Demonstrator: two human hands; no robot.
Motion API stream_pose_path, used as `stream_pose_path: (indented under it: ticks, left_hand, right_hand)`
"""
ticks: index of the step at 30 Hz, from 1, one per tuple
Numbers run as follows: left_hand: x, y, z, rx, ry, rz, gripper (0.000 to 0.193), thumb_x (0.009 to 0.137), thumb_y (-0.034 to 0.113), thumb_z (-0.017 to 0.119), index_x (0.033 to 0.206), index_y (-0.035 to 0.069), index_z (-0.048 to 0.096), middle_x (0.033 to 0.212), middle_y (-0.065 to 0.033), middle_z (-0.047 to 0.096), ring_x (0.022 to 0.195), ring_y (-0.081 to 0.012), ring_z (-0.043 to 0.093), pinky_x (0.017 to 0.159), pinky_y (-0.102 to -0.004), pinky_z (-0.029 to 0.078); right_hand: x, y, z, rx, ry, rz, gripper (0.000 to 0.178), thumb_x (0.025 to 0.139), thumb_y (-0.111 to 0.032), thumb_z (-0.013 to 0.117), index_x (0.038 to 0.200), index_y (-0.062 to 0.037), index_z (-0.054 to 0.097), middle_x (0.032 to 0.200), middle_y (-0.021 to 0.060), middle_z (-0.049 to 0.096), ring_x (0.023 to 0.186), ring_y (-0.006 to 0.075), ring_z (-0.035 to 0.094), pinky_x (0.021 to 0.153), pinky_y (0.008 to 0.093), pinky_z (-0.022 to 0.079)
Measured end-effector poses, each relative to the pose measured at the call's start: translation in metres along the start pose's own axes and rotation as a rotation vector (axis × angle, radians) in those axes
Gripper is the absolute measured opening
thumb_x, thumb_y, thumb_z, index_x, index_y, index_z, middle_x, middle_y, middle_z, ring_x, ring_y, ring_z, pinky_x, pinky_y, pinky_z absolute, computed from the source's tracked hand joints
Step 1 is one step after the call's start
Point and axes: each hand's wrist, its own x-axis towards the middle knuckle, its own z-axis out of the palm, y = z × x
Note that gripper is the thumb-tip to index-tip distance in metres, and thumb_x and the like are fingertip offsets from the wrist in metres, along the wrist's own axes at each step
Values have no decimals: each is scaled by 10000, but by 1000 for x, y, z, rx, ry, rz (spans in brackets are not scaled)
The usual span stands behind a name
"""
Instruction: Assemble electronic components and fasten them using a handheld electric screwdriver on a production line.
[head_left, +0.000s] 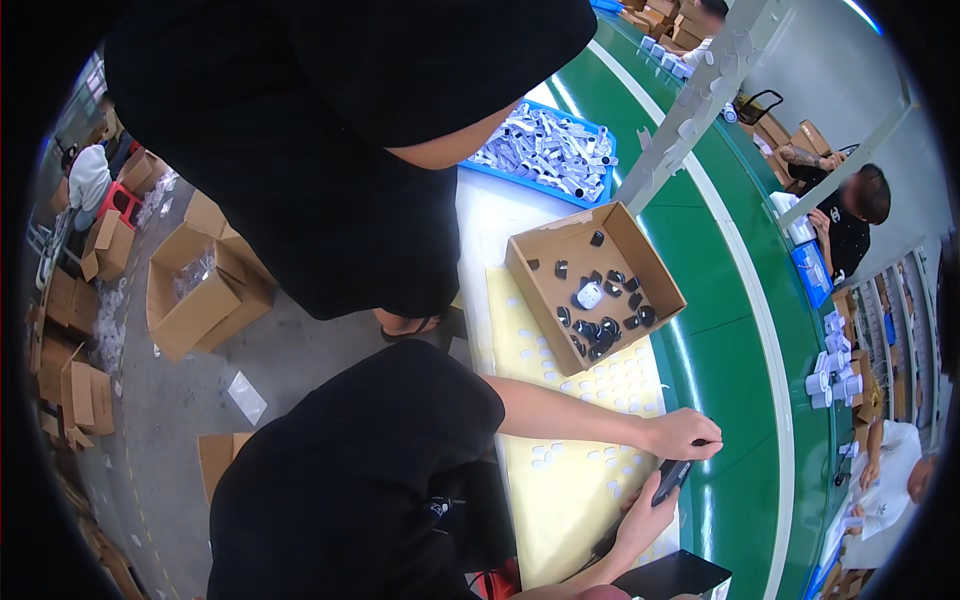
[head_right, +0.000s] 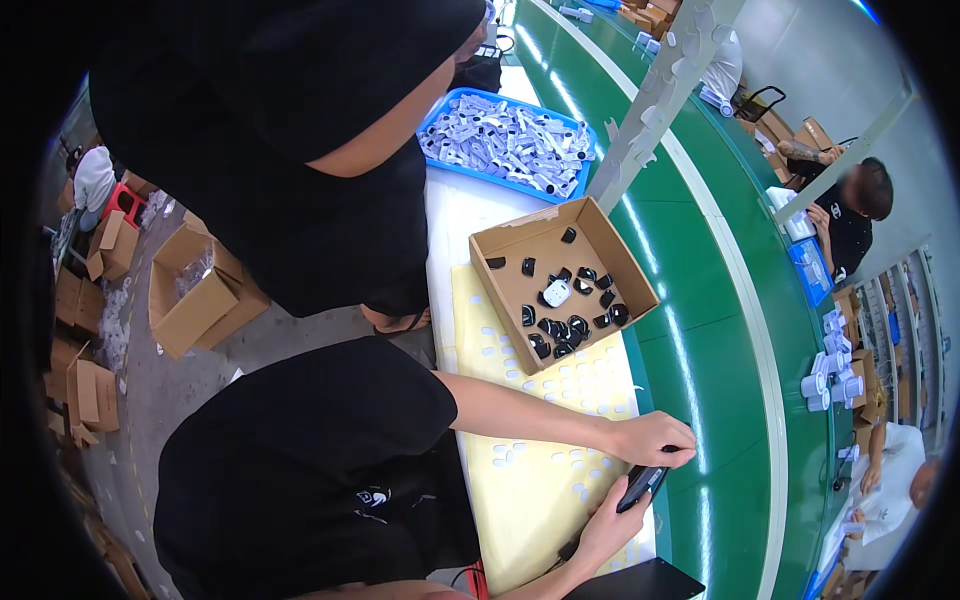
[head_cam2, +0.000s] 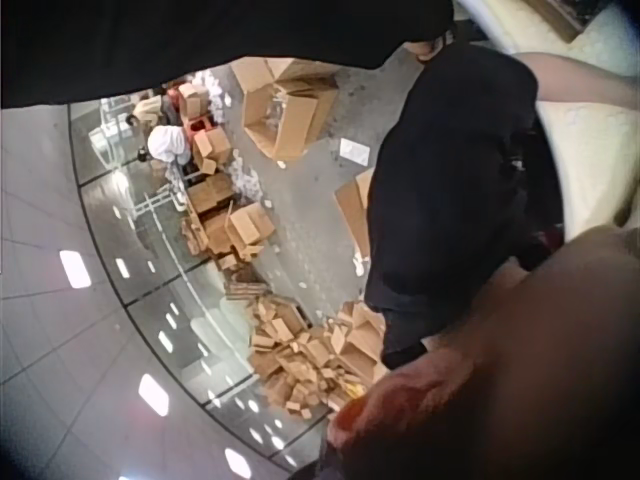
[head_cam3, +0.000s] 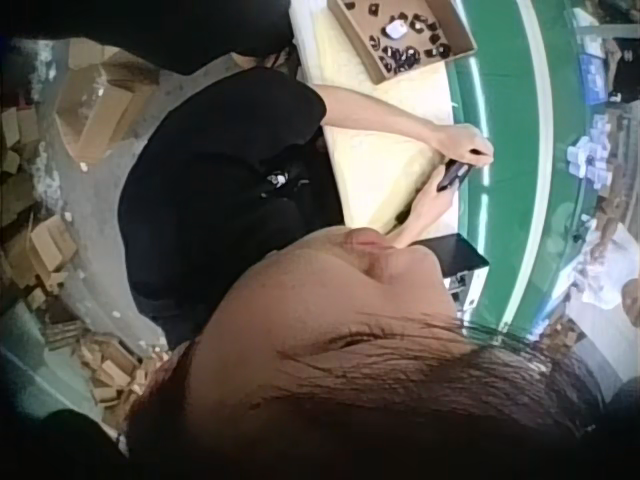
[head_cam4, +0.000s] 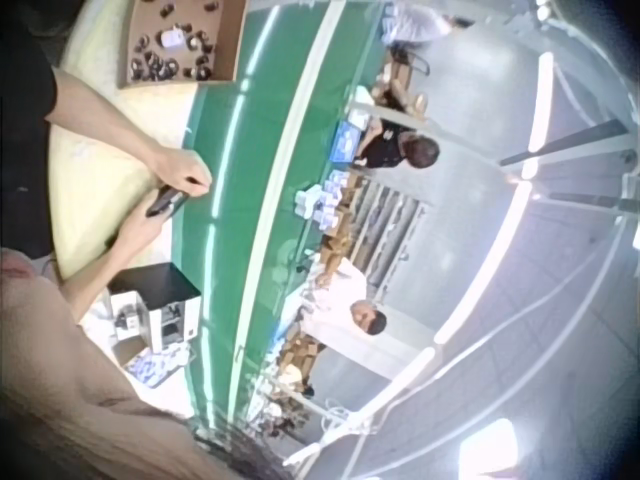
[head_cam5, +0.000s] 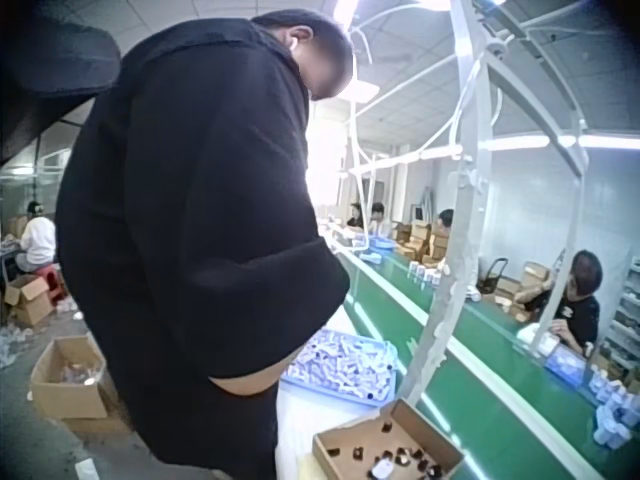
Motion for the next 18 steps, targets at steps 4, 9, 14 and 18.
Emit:
stream_pose_path:
  ticks: [4, 9, 14, 18]
  left_hand:
    - [0, 3, 3, -1, -1, -3, 246, 852, 142, 499, 659, -10, 510, 659, -105, 516, 634, -261, 533, 573, -356, 424]
    - [2, 4, 1, -22, -9, -4, 244, 853, 143, 497, 663, -11, 514, 661, -102, 518, 633, -256, 534, 574, -353, 425]
    - [2, 4, 0, -11, -16, -9, 243, 853, 141, 494, 662, -8, 514, 662, -99, 516, 631, -250, 533, 576, -347, 426]
    - [2, 4, 0, -1, -13, -7, 245, 853, 140, 493, 657, -6, 510, 658, -98, 512, 628, -248, 531, 576, -346, 425]
  right_hand:
    - [-2, 0, -2, 10, 6, -4, 412, 884, -289, 540, 997, 103, 483, 493, 59, 451, 393, 131, 417, 385, 279, 349]
    - [-2, -3, -2, 6, 7, 8, 402, 885, -282, 539, 1000, 99, 482, 493, 56, 448, 392, 126, 417, 384, 274, 348]
    - [-2, -5, -1, -2, 10, 10, 400, 885, -281, 538, 1004, 97, 482, 493, 53, 447, 391, 122, 414, 383, 269, 348]
    - [-1, -3, -1, 3, 6, 11, 407, 885, -285, 539, 1008, 98, 481, 496, 53, 450, 392, 120, 415, 383, 266, 347]
